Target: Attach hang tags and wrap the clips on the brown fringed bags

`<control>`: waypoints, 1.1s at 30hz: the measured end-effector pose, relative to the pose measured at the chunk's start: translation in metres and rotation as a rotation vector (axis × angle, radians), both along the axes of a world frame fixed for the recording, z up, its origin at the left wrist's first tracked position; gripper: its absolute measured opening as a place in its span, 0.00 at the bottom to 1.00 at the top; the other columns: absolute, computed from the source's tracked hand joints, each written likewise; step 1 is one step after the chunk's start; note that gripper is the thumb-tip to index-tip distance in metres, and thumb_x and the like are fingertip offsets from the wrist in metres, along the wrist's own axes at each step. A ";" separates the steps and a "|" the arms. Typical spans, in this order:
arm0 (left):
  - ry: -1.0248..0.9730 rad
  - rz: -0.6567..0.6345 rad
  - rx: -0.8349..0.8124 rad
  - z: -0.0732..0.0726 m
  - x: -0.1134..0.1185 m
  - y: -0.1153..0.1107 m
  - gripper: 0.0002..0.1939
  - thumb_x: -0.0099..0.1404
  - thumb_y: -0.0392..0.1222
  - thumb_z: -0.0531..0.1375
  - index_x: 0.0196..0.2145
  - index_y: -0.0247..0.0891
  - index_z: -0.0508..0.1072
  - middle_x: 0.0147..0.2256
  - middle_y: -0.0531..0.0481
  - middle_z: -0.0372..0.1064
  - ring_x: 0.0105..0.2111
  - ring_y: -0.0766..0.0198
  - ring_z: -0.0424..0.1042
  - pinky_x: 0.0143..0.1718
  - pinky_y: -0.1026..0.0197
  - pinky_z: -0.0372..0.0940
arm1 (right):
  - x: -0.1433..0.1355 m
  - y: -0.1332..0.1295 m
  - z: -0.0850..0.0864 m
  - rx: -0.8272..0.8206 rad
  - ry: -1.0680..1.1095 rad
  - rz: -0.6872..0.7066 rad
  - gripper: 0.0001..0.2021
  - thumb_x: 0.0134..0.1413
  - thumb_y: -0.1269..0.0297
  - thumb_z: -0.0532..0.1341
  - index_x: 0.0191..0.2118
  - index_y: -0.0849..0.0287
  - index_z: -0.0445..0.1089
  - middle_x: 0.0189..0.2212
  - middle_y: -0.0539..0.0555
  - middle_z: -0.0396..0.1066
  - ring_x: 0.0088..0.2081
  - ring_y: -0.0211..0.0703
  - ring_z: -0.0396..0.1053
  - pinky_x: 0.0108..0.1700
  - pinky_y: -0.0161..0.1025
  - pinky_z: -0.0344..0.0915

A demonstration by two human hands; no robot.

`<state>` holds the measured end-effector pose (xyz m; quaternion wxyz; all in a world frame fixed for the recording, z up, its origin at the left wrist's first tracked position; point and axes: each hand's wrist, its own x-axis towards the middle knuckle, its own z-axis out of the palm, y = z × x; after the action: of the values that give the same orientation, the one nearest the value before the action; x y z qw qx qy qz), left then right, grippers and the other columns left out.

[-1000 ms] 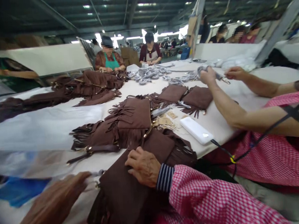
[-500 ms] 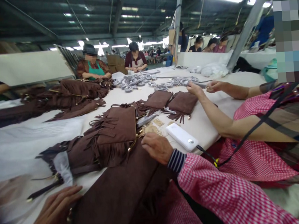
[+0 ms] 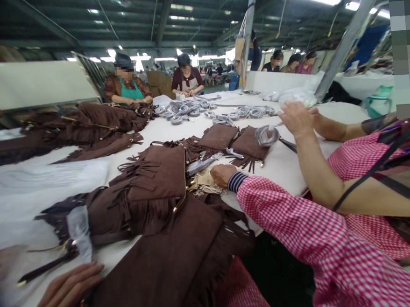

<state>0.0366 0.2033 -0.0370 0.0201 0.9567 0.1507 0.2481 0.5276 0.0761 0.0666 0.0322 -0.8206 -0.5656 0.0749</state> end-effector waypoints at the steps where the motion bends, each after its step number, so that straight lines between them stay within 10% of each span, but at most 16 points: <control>1: -0.010 0.005 -0.010 -0.001 0.000 0.000 0.24 0.61 0.30 0.52 0.52 0.46 0.70 0.53 0.47 0.73 0.56 0.51 0.68 0.55 0.49 0.68 | 0.002 0.001 0.001 0.002 0.030 0.001 0.07 0.53 0.74 0.58 0.33 0.65 0.75 0.36 0.62 0.76 0.40 0.49 0.72 0.38 0.37 0.59; 14: -0.058 0.127 -0.039 0.012 0.009 -0.008 0.22 0.64 0.33 0.52 0.54 0.47 0.68 0.53 0.46 0.72 0.55 0.53 0.69 0.56 0.49 0.66 | 0.003 0.001 0.040 0.285 0.728 -0.001 0.03 0.52 0.67 0.57 0.33 0.60 0.63 0.25 0.54 0.75 0.27 0.39 0.73 0.26 0.31 0.65; 21: -0.186 0.202 -0.377 0.031 0.010 -0.018 0.14 0.67 0.44 0.55 0.50 0.47 0.70 0.55 0.47 0.71 0.56 0.52 0.70 0.54 0.51 0.69 | -0.041 -0.005 0.060 0.499 1.188 0.039 0.10 0.48 0.62 0.65 0.33 0.60 0.65 0.22 0.49 0.70 0.26 0.37 0.71 0.24 0.30 0.63; 29: -0.368 0.350 -0.582 0.107 0.047 -0.057 0.18 0.63 0.52 0.62 0.49 0.47 0.74 0.57 0.47 0.69 0.57 0.47 0.67 0.59 0.44 0.63 | -0.106 -0.005 0.101 0.580 1.456 0.177 0.12 0.48 0.61 0.69 0.33 0.59 0.67 0.21 0.46 0.68 0.25 0.36 0.70 0.23 0.30 0.61; 33: -0.386 0.184 -1.092 0.140 0.111 -0.076 0.33 0.60 0.50 0.67 0.61 0.48 0.65 0.63 0.44 0.62 0.54 0.49 0.70 0.43 0.56 0.73 | -0.142 0.002 0.112 0.553 1.591 0.191 0.13 0.47 0.60 0.70 0.34 0.58 0.67 0.22 0.47 0.68 0.26 0.37 0.71 0.23 0.30 0.59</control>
<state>0.1478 0.1275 0.1034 0.5156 0.7282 0.3329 0.3050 0.3857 0.0780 0.1789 0.6139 -0.4347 -0.4391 0.4913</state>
